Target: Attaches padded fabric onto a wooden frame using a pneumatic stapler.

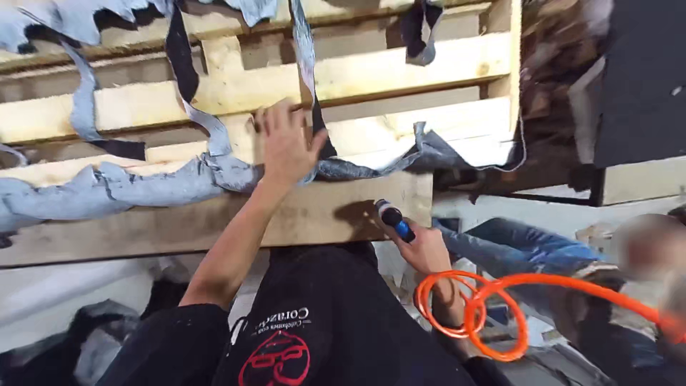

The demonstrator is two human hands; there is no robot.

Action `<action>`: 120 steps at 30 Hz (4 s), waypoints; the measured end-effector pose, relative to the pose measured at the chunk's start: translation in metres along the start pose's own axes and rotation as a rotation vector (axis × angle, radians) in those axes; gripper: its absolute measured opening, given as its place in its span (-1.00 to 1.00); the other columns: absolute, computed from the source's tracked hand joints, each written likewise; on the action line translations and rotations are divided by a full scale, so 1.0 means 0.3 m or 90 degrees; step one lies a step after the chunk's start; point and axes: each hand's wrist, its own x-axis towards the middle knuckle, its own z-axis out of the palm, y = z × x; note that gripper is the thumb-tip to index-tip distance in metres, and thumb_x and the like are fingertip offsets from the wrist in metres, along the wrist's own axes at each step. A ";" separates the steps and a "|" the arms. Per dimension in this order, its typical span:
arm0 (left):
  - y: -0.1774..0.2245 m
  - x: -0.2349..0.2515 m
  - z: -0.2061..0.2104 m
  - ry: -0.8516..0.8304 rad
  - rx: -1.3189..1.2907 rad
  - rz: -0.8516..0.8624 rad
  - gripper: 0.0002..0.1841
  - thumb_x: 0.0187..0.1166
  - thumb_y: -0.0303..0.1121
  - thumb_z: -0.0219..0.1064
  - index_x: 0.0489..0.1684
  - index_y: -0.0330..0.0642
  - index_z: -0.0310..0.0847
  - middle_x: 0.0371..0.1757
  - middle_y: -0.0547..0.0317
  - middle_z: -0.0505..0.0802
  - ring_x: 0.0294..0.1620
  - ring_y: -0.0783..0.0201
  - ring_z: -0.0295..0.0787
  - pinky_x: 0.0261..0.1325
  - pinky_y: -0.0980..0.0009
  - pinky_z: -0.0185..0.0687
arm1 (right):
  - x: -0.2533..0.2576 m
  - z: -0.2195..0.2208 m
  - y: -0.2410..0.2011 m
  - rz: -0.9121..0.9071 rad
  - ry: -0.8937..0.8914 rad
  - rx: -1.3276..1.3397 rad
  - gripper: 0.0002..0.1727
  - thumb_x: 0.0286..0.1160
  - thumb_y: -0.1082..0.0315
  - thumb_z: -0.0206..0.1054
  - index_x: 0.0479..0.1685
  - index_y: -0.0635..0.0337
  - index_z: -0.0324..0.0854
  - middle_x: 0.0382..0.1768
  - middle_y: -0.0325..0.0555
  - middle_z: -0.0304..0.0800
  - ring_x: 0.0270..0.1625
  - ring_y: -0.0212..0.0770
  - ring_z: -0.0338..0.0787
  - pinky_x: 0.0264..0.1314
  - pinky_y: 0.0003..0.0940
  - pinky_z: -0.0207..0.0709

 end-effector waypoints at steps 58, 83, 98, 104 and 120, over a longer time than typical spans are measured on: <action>0.333 -0.003 0.389 0.203 -0.183 0.136 -0.78 0.55 -0.38 0.40 -0.50 -0.29 0.67 -0.27 -0.09 0.76 0.15 -0.15 0.73 0.80 -0.19 0.10 | 0.023 0.028 0.062 -0.116 0.111 0.066 -0.57 0.49 0.03 0.28 -0.01 0.20 0.82 -0.53 -0.07 0.82 -0.52 -0.12 0.80 -0.48 -0.07 0.63; 0.114 0.039 0.175 -0.062 -0.233 0.200 -0.57 0.73 0.00 0.26 0.24 -0.18 0.71 0.33 0.01 0.79 0.56 0.01 0.57 0.81 0.07 0.19 | 0.102 0.004 -0.271 -0.005 0.335 0.209 -0.68 0.55 0.07 0.41 -0.34 0.17 0.76 -0.60 -0.27 0.75 -0.56 -0.45 0.73 -0.51 -0.40 0.62; -0.005 0.022 0.196 0.023 -0.155 0.369 -0.74 0.63 -0.34 0.29 -0.47 -0.31 0.66 -0.39 -0.01 0.81 -0.07 -0.01 0.83 0.74 -0.02 0.25 | 0.154 0.097 -0.317 -0.027 0.360 0.169 -0.68 0.47 0.11 0.40 -0.44 0.20 0.73 -0.64 -0.17 0.74 -0.57 -0.35 0.75 -0.51 -0.36 0.59; 0.026 -0.007 0.219 0.085 -0.144 0.252 -0.65 0.70 -0.30 0.29 -0.54 -0.33 0.57 -0.38 -0.09 0.75 0.00 -0.11 0.78 0.74 0.00 0.26 | 0.115 0.068 -0.356 -0.002 0.354 0.183 -0.70 0.50 0.12 0.42 -0.39 0.19 0.75 -0.57 -0.19 0.79 -0.51 -0.43 0.77 -0.46 -0.45 0.61; -0.046 0.138 0.118 -0.169 -0.109 0.297 -0.64 0.72 -0.02 0.27 -0.25 -0.16 0.68 -0.21 0.07 0.76 0.06 -0.01 0.67 0.45 -0.09 0.35 | 0.122 0.137 -0.502 0.035 0.339 0.197 -0.69 0.51 0.12 0.38 -0.40 0.19 0.73 -0.63 -0.14 0.74 -0.54 -0.29 0.77 -0.50 -0.31 0.60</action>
